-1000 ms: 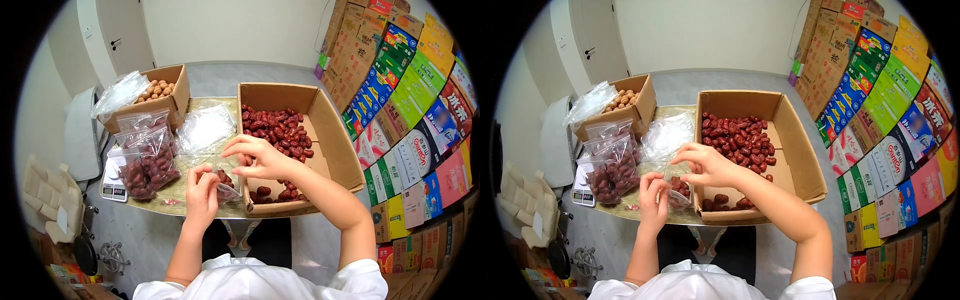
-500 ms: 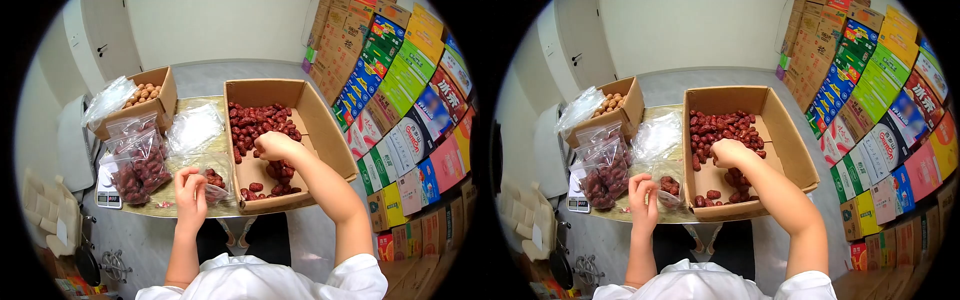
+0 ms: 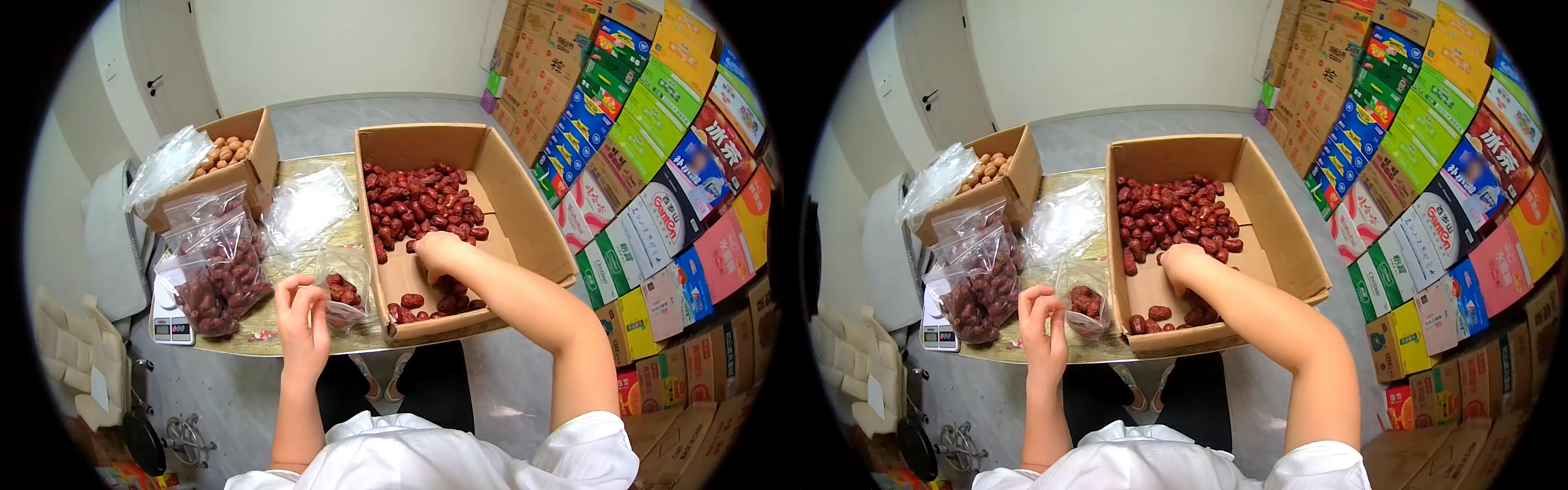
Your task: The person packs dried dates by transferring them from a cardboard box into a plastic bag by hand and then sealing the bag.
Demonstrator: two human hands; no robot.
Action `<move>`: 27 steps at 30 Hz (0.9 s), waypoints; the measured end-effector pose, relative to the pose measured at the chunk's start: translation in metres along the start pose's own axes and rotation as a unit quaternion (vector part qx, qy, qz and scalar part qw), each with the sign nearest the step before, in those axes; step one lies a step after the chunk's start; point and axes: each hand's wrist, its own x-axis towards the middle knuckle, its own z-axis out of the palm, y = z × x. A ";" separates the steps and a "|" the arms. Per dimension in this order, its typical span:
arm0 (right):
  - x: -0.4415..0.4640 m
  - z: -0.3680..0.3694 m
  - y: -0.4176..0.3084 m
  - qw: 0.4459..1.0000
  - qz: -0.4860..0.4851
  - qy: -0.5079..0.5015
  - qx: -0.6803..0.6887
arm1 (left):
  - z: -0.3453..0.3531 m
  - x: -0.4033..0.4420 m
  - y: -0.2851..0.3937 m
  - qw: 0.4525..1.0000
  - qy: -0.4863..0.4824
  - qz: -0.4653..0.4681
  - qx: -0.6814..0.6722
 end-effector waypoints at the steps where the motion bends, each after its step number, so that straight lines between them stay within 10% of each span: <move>1: 0.000 -0.002 -0.002 1.000 0.020 -0.016 0.009 | -0.001 0.000 -0.001 1.000 0.001 -0.001 0.001; 27: 0.002 0.004 -0.020 0.999 0.020 -0.035 -0.004 | 0.001 -0.001 -0.004 1.000 0.000 -0.001 0.004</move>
